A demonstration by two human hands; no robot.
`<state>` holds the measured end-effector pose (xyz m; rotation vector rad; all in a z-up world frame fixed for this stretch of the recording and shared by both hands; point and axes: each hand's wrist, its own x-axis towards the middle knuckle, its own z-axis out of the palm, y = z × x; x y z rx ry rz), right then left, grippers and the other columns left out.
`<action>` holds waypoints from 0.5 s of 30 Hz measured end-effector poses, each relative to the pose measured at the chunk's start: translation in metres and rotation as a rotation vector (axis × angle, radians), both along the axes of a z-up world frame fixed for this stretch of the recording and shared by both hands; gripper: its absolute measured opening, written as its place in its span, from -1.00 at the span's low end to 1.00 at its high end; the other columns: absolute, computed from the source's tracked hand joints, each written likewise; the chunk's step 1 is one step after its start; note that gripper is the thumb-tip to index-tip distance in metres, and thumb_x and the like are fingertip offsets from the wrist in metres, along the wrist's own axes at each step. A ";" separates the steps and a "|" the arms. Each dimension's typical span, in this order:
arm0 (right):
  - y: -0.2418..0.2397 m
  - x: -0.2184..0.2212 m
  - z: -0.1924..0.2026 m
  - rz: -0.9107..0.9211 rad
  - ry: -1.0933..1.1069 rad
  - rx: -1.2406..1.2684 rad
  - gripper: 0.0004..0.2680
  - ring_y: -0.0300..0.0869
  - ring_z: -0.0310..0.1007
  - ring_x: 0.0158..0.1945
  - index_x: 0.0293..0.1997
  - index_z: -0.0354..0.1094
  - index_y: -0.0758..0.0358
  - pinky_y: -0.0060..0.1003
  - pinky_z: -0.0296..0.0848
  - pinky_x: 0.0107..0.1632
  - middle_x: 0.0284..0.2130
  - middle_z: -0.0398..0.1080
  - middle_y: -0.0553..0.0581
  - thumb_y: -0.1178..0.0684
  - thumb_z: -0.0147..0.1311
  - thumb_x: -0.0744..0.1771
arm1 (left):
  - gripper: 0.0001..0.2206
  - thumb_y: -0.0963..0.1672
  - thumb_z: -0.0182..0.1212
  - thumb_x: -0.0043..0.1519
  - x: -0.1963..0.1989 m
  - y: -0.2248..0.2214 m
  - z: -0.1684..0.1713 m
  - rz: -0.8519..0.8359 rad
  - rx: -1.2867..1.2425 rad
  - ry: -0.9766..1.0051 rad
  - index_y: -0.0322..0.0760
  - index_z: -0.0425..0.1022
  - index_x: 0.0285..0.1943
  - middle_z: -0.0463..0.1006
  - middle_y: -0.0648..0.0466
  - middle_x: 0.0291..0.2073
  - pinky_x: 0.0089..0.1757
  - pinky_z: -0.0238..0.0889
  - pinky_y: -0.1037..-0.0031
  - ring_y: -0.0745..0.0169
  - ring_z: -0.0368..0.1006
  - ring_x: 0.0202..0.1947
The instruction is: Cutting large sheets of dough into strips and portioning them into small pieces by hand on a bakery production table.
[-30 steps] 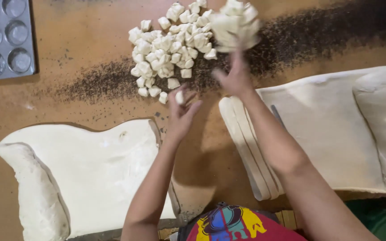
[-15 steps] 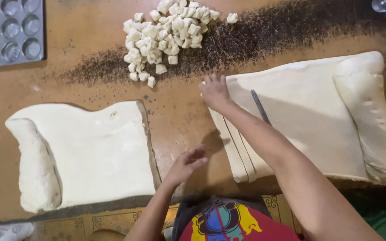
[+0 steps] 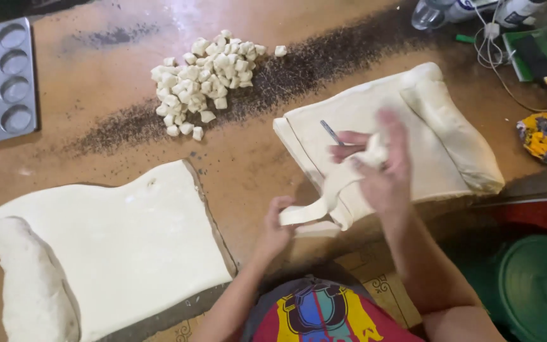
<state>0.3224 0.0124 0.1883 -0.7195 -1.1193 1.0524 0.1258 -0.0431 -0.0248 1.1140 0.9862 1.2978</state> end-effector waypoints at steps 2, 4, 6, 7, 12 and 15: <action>0.002 0.036 -0.021 -0.121 0.207 -0.175 -0.53 0.10 0.60 -0.21 0.36 0.11 0.10 -0.05 0.65 -0.07 -0.25 0.48 0.34 0.42 -0.01 0.31 | -0.61 -0.30 0.42 -0.01 -0.060 -0.013 0.041 -0.051 0.019 0.200 -0.23 0.45 -0.03 0.60 0.00 -0.32 -0.28 0.32 0.32 0.11 0.50 -0.28; -0.003 0.039 -0.063 -0.139 0.210 -0.208 -0.62 0.12 0.60 -0.20 0.23 0.18 0.14 -0.05 0.60 -0.04 -0.25 0.48 0.33 0.39 0.01 0.30 | -0.62 -0.25 0.48 -0.06 -0.108 -0.006 0.091 -0.161 -0.013 0.381 -0.18 0.49 -0.08 0.60 0.05 -0.42 -0.33 0.29 0.33 0.13 0.48 -0.37; -0.017 0.009 -0.069 -0.140 0.212 -0.254 -0.71 0.13 0.60 -0.18 0.10 0.26 0.18 -0.06 0.56 -0.01 -0.26 0.48 0.32 0.36 0.03 0.30 | -0.63 -0.19 0.54 -0.10 -0.129 -0.002 0.138 -0.255 -0.061 0.564 -0.14 0.53 -0.14 0.60 0.10 -0.52 -0.37 0.27 0.35 0.15 0.47 -0.46; -0.030 -0.022 -0.054 -0.116 0.004 -0.279 -0.84 0.09 0.60 -0.19 -0.10 0.33 0.27 -0.07 0.50 0.05 -0.35 0.51 0.33 0.33 0.10 0.30 | -0.28 -0.22 0.59 -0.21 -0.126 0.001 0.159 -0.427 -0.027 0.948 -0.14 0.34 0.19 0.37 -0.12 -0.04 -0.07 0.13 -0.03 -0.19 0.20 0.01; -0.065 -0.106 -0.045 0.318 -0.118 -0.338 -0.73 -0.10 0.50 -0.61 -0.09 0.45 0.48 -0.30 0.47 -0.50 -0.63 0.49 0.33 0.42 0.00 0.17 | -0.88 -0.18 0.18 0.15 -0.057 -0.024 0.096 -0.537 0.323 0.663 -0.41 0.45 -0.25 0.48 -0.29 -0.48 -0.34 0.32 -0.05 -0.46 0.47 -0.41; -0.039 -0.117 -0.068 0.328 -0.201 -0.260 -0.76 -0.32 0.26 -0.76 -0.57 0.41 0.29 -0.51 0.17 -0.71 -0.86 0.28 0.09 0.04 0.21 0.33 | -0.89 -0.16 0.21 0.23 -0.050 -0.019 0.078 -0.485 0.008 0.697 -0.15 0.62 -0.34 0.68 0.00 -0.40 -0.15 0.45 0.19 -0.13 0.62 -0.19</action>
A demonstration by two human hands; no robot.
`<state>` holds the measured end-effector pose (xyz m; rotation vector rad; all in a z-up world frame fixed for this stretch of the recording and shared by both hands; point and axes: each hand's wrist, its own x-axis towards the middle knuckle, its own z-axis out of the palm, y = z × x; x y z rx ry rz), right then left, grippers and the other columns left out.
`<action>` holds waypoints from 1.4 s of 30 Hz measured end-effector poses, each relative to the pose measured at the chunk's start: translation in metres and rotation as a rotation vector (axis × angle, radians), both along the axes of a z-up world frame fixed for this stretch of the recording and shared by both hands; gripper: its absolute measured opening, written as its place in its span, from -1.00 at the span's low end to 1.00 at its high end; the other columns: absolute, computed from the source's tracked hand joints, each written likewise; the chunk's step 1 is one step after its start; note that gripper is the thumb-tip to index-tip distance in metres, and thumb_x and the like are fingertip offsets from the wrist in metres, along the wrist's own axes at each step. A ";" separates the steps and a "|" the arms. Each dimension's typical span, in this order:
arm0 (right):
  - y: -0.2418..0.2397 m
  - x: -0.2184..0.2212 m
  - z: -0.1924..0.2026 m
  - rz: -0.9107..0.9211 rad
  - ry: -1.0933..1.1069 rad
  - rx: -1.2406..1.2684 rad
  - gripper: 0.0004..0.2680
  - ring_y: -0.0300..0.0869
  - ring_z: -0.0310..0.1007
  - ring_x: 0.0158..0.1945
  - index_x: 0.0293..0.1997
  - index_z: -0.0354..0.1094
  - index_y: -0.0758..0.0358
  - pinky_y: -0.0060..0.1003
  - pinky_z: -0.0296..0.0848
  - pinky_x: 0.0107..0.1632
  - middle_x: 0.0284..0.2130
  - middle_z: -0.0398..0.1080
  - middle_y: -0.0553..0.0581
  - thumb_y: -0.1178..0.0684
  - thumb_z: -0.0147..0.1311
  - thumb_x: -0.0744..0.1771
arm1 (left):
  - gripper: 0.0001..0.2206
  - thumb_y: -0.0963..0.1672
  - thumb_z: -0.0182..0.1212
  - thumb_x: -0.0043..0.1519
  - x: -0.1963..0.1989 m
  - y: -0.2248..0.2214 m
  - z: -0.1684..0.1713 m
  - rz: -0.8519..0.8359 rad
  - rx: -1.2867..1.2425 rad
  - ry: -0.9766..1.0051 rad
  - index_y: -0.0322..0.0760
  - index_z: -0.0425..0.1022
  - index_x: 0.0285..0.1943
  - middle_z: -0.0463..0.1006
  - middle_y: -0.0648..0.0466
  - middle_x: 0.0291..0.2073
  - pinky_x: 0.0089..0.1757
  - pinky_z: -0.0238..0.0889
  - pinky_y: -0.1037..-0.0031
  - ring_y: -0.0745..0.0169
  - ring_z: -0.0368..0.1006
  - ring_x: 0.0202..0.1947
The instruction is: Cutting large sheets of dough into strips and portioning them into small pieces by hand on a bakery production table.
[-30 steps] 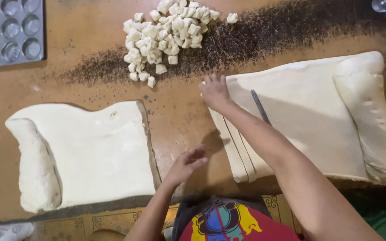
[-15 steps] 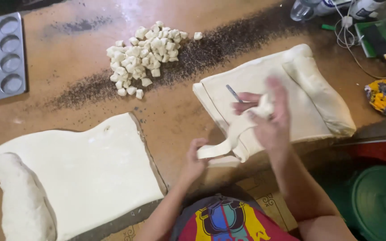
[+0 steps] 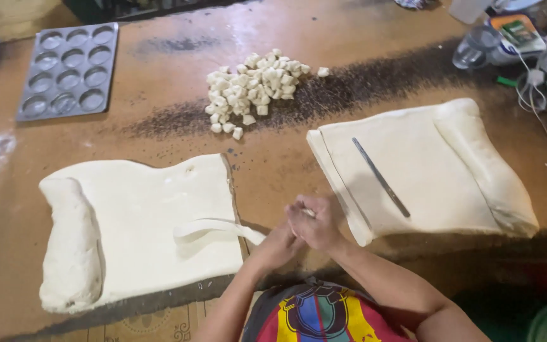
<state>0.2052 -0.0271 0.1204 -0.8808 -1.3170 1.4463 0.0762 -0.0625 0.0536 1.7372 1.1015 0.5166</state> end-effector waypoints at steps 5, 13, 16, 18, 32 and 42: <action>0.065 -0.021 0.007 0.233 -0.315 0.617 -0.48 0.07 0.30 0.14 0.08 0.45 -0.07 -0.06 0.34 0.20 0.19 0.18 0.22 -0.60 -0.13 0.28 | -0.68 -0.27 -0.03 0.35 0.008 0.015 0.071 0.640 0.612 -0.346 -0.58 0.17 0.27 0.39 -0.42 0.11 0.26 0.11 -0.04 -0.32 0.26 0.30; 0.082 0.030 -0.009 0.125 -0.434 1.003 -0.83 0.00 0.47 -0.29 -0.06 0.46 0.19 -0.17 0.46 -0.16 -0.39 0.35 0.09 -0.06 0.11 0.38 | -0.71 -0.11 0.26 0.22 -0.006 0.032 0.025 0.604 0.607 0.338 -0.18 0.41 0.11 0.42 0.07 -0.36 -0.15 0.41 0.15 -0.04 0.47 -0.20; 0.072 0.025 -0.026 0.127 -0.363 0.915 -0.80 -0.04 0.44 -0.38 -0.15 0.48 0.14 -0.21 0.45 -0.25 -0.47 0.33 0.04 -0.15 0.11 0.37 | -0.78 -0.09 0.26 0.19 -0.008 0.029 0.007 0.613 0.484 0.270 -0.09 0.46 -0.01 0.47 0.09 -0.44 -0.23 0.42 0.16 -0.03 0.52 -0.26; 0.062 0.023 -0.058 0.135 -0.297 0.846 -0.76 -0.02 0.42 -0.38 -0.13 0.48 0.15 -0.21 0.45 -0.27 -0.45 0.32 0.05 -0.20 0.10 0.37 | -0.79 -0.11 0.25 0.17 -0.001 0.022 -0.023 0.587 0.408 0.166 -0.02 0.49 -0.01 0.55 0.07 -0.43 -0.22 0.44 0.14 -0.06 0.57 -0.24; 0.055 -0.012 -0.061 0.414 -0.930 0.386 -0.51 0.06 0.51 -0.13 0.40 0.19 0.00 -0.08 0.38 -0.11 -0.19 0.50 0.20 -0.16 0.11 0.29 | 0.20 -0.06 0.50 -0.23 -0.061 0.039 -0.115 0.185 0.556 -0.124 -0.34 -0.22 0.63 -0.35 -0.29 0.60 0.45 -0.61 -0.09 -0.33 -0.52 0.61; 0.087 -0.020 -0.099 0.231 -1.025 0.587 -0.69 0.23 0.29 -0.45 -0.50 0.17 0.29 0.08 0.23 -0.25 -0.61 0.31 0.31 -0.10 -0.08 0.39 | -0.73 -0.02 0.00 0.25 -0.017 0.008 -0.045 0.549 0.141 0.356 -0.24 0.41 -0.41 0.57 -0.07 -0.57 -0.42 0.29 0.14 -0.12 0.50 -0.51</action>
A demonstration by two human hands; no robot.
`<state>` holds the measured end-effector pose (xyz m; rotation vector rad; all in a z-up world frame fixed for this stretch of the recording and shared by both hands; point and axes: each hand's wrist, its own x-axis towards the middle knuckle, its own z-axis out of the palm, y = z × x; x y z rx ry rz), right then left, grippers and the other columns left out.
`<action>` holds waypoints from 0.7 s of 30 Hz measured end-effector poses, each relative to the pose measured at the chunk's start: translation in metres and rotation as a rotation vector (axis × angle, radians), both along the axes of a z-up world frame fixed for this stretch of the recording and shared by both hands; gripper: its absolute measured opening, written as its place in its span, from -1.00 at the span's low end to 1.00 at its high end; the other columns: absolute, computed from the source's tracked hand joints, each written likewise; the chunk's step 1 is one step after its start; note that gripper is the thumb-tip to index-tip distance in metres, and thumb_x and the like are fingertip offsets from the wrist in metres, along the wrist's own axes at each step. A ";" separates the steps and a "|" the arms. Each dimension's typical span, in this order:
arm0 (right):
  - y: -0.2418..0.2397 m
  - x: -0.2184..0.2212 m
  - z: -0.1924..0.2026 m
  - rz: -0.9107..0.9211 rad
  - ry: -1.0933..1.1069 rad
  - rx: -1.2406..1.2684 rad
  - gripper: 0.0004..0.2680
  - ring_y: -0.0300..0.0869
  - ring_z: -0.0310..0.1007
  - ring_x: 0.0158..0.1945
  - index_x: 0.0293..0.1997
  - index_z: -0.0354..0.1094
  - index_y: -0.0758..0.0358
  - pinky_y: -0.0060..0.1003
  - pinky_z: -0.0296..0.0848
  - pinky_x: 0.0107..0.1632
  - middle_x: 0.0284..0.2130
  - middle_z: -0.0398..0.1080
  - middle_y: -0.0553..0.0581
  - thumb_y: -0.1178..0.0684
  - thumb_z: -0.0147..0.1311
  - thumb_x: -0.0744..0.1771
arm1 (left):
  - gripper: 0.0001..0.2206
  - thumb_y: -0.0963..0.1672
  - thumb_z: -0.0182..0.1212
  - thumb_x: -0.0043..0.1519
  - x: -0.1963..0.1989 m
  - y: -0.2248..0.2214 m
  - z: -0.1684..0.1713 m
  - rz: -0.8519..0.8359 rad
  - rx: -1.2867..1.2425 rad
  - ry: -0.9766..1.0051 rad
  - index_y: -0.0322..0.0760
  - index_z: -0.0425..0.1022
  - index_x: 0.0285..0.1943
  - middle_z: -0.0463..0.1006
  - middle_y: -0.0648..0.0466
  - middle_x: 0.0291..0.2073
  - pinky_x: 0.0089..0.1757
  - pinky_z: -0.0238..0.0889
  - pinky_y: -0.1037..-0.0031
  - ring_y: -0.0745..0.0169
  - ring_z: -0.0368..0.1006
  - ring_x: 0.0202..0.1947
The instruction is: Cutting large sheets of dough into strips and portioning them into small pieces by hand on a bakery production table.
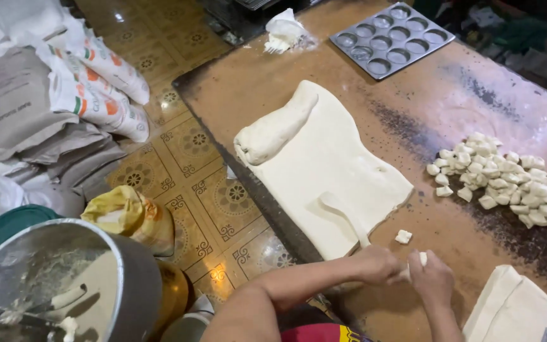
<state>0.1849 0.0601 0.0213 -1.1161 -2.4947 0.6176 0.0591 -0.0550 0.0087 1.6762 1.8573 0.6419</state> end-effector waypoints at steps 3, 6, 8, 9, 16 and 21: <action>0.003 -0.001 0.018 -0.172 -0.595 -0.292 -0.54 0.06 0.52 -0.28 -0.18 0.33 0.20 -0.13 0.36 -0.29 -0.33 0.57 0.27 -0.49 -0.01 0.32 | -0.79 0.01 0.07 0.39 -0.007 -0.006 -0.019 -0.149 0.371 -0.261 0.14 0.56 0.11 0.71 0.14 -0.20 -0.14 0.43 0.34 0.14 0.63 -0.27; -0.017 0.017 0.015 0.111 -0.290 -0.215 -0.42 0.30 0.35 0.17 0.42 0.08 -0.23 0.17 0.40 0.10 0.12 0.29 0.37 -0.30 0.17 0.23 | -0.51 0.00 0.28 0.25 -0.020 -0.012 -0.002 0.015 0.516 -0.223 -0.11 0.34 0.35 0.51 0.02 0.17 -0.08 0.40 0.45 0.20 0.50 -0.17; -0.017 0.016 0.018 0.330 -0.092 -0.072 -0.70 0.02 0.53 -0.16 0.01 0.35 0.05 -0.01 0.48 -0.10 -0.20 0.49 0.11 -0.25 0.03 0.31 | 0.08 -0.44 0.16 0.00 -0.015 -0.023 0.071 -0.068 0.182 -0.354 0.32 -0.29 0.60 -0.26 -0.34 0.58 -0.44 0.40 0.63 0.30 0.36 -0.42; -0.027 0.015 0.029 0.321 -0.084 -0.086 -0.70 0.02 0.53 -0.16 0.01 0.35 0.05 -0.01 0.48 -0.10 -0.20 0.49 0.11 -0.25 0.03 0.31 | 0.08 -0.44 0.16 0.00 -0.018 -0.016 0.054 -0.075 0.166 -0.350 0.32 -0.29 0.60 -0.26 -0.34 0.58 -0.44 0.40 0.63 0.30 0.36 -0.42; -0.012 0.021 0.005 0.132 0.161 0.040 -0.75 0.07 0.32 -0.37 -0.31 0.25 0.23 -0.01 0.28 -0.25 -0.45 0.35 0.22 -0.16 0.07 0.34 | -0.87 -0.06 0.05 0.25 0.016 0.006 0.002 0.102 0.154 -0.135 -0.06 0.42 -0.09 0.59 -0.01 -0.42 -0.30 0.30 0.29 0.10 0.50 -0.38; 0.001 0.020 0.028 -0.187 -0.560 -0.383 -0.62 -0.08 0.54 -0.33 -0.03 0.35 0.10 -0.26 0.44 -0.26 -0.28 0.59 0.13 -0.42 0.00 0.35 | -0.81 -0.04 0.11 0.34 0.005 0.006 -0.018 -0.167 0.228 -0.194 0.10 0.57 0.08 0.69 0.12 -0.42 -0.23 0.45 0.38 0.24 0.56 -0.49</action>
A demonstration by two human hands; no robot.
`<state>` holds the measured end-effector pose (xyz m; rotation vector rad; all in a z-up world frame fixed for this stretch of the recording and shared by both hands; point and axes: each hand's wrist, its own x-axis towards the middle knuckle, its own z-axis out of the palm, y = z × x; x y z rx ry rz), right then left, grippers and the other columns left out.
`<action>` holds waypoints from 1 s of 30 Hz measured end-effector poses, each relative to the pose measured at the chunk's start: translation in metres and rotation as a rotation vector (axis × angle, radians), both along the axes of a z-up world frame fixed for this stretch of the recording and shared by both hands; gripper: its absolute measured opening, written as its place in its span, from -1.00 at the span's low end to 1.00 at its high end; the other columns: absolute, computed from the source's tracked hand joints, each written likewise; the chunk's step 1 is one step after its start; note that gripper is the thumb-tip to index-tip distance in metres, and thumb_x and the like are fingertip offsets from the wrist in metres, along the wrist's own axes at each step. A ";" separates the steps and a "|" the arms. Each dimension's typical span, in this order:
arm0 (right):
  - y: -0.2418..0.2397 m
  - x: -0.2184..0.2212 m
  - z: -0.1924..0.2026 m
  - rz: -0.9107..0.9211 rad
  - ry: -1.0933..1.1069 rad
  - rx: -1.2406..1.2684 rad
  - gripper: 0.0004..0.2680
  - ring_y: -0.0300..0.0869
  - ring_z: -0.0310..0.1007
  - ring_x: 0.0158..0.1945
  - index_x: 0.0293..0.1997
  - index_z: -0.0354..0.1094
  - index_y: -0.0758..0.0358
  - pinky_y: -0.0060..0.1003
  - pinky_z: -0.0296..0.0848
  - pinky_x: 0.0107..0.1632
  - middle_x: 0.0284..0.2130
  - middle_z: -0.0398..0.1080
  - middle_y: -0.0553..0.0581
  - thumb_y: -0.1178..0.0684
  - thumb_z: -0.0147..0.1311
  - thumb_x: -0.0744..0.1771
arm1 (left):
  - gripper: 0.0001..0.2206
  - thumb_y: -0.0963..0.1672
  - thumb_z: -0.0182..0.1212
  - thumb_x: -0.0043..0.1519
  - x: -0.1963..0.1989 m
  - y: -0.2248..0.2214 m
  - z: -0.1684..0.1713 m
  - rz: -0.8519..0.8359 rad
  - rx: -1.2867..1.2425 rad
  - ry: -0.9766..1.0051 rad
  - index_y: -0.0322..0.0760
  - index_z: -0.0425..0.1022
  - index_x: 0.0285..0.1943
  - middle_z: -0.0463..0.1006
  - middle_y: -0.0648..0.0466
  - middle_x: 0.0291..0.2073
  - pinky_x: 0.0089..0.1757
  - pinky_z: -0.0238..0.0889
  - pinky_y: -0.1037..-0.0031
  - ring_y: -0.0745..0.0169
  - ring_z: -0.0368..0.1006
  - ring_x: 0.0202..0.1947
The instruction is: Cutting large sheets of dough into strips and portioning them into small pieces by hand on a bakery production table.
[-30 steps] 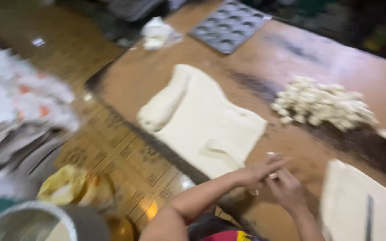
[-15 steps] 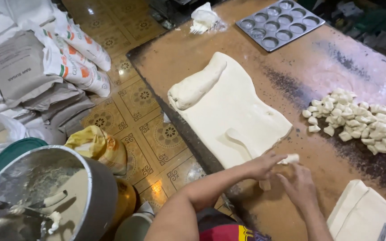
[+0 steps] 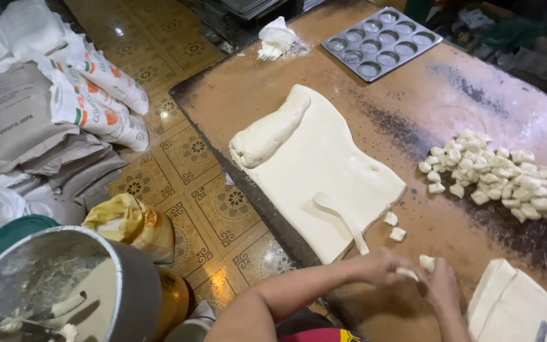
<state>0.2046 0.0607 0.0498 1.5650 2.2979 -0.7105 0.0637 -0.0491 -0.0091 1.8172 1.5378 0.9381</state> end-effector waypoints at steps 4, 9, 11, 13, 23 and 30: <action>-0.016 -0.009 0.005 0.215 0.418 0.072 -0.52 0.10 0.42 0.08 0.26 0.20 0.00 0.03 0.41 0.09 0.02 0.40 0.24 -0.20 0.21 0.23 | -0.29 -0.23 0.18 0.07 -0.037 0.005 0.033 0.056 -0.059 -0.074 0.07 -0.01 0.42 0.19 -0.21 0.27 -0.20 0.40 0.34 -0.03 0.45 -0.11; -0.017 -0.024 -0.001 0.392 0.874 0.543 -0.84 -0.12 0.42 -0.35 -0.05 0.49 0.21 -0.17 0.38 -0.25 -0.35 0.47 0.10 0.02 0.17 0.34 | -0.30 -0.18 0.12 0.31 -0.044 0.048 -0.012 0.029 -0.156 -0.298 0.42 -0.02 0.58 0.33 -0.06 0.11 0.06 0.36 0.34 0.11 0.26 -0.01; -0.013 -0.034 -0.017 0.158 0.827 0.459 -0.73 0.06 0.45 -0.28 -0.06 0.34 0.22 -0.06 0.39 -0.19 -0.28 0.46 0.20 -0.09 0.28 0.29 | -0.59 -0.05 0.11 0.22 -0.037 0.068 -0.064 0.199 0.033 -0.166 0.23 0.47 0.29 0.65 0.10 -0.12 -0.12 0.37 0.39 0.25 0.54 -0.12; 0.001 -0.025 -0.025 0.067 0.666 0.416 -0.76 0.14 0.40 -0.34 -0.28 0.26 0.25 0.00 0.32 -0.21 -0.43 0.41 0.26 -0.12 0.11 0.34 | -0.80 -0.03 0.06 0.24 -0.026 0.051 -0.023 0.102 -0.066 0.013 0.01 0.48 -0.01 0.64 0.00 -0.28 -0.25 0.35 0.25 0.05 0.54 -0.26; -0.008 -0.015 0.022 0.235 0.666 0.045 -0.86 -0.10 0.38 -0.20 -0.30 0.33 0.13 -0.18 0.33 -0.09 -0.30 0.43 0.08 -0.06 0.15 0.27 | -0.05 -0.40 -0.04 0.03 -0.046 0.022 0.024 -0.087 -0.021 -0.083 0.07 -0.25 0.64 -0.13 -0.33 0.50 -0.03 0.28 0.15 -0.30 0.40 -0.04; 0.004 -0.012 -0.024 0.179 0.965 0.493 -0.81 -0.13 0.53 -0.16 -0.19 0.40 -0.09 -0.25 0.50 -0.07 -0.34 0.43 -0.05 -0.16 0.27 0.24 | -0.58 -0.07 0.13 0.21 -0.006 0.044 -0.018 0.291 0.238 -0.125 0.16 0.53 0.29 0.66 -0.12 -0.22 -0.13 0.46 0.20 -0.24 0.59 -0.14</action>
